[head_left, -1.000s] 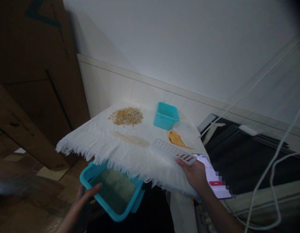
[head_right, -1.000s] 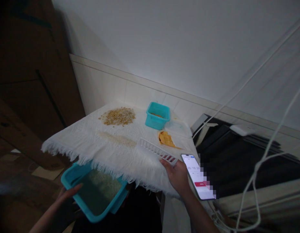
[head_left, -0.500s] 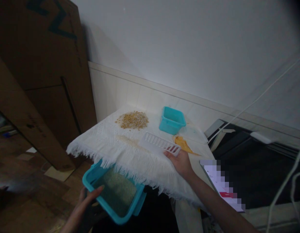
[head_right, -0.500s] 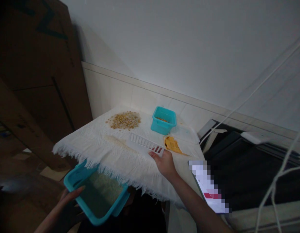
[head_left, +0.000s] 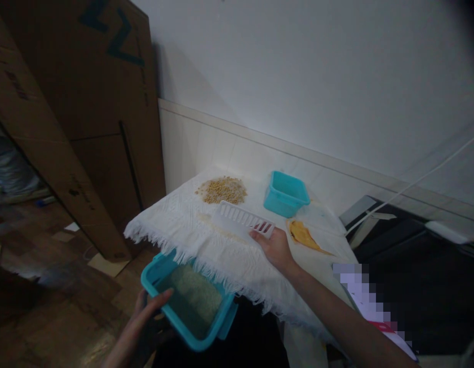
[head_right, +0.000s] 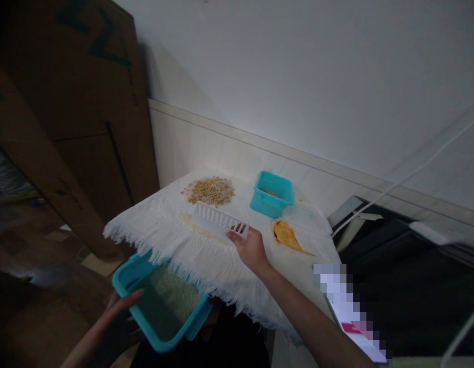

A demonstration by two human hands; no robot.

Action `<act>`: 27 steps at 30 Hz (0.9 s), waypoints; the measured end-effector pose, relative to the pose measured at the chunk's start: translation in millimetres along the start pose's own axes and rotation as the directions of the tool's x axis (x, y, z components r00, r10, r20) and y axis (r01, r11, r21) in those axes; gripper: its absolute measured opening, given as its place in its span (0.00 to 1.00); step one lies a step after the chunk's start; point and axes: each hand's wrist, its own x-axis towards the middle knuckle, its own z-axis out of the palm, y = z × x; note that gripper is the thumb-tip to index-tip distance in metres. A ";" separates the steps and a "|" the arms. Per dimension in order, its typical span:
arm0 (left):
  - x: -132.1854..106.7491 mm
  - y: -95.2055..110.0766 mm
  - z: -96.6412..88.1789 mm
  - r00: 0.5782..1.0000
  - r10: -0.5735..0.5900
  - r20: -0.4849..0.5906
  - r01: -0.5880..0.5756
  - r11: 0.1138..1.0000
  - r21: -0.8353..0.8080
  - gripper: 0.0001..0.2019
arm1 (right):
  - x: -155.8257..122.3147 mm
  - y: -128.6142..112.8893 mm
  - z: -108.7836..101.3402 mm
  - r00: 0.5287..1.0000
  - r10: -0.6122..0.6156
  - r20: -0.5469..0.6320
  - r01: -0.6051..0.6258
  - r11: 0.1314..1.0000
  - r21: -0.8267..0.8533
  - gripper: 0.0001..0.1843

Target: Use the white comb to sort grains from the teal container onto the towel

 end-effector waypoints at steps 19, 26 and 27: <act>-2.8 9.2 2.2 0.999 -0.044 -0.022 0.044 0.999 0.018 0.42 | 15.5 -9.4 42.4 0.999 0.011 0.036 -0.014 0.998 0.068 0.18; -3.3 8.1 2.9 0.998 -0.053 -0.018 0.053 0.998 0.015 0.42 | -5.7 -14.4 36.0 0.998 -0.040 0.056 0.040 0.999 0.014 0.14; -1.6 6.6 2.2 0.999 -0.050 -0.019 0.050 0.999 0.016 0.43 | -9.7 -15.4 36.1 0.997 -0.047 0.059 0.047 0.999 0.012 0.14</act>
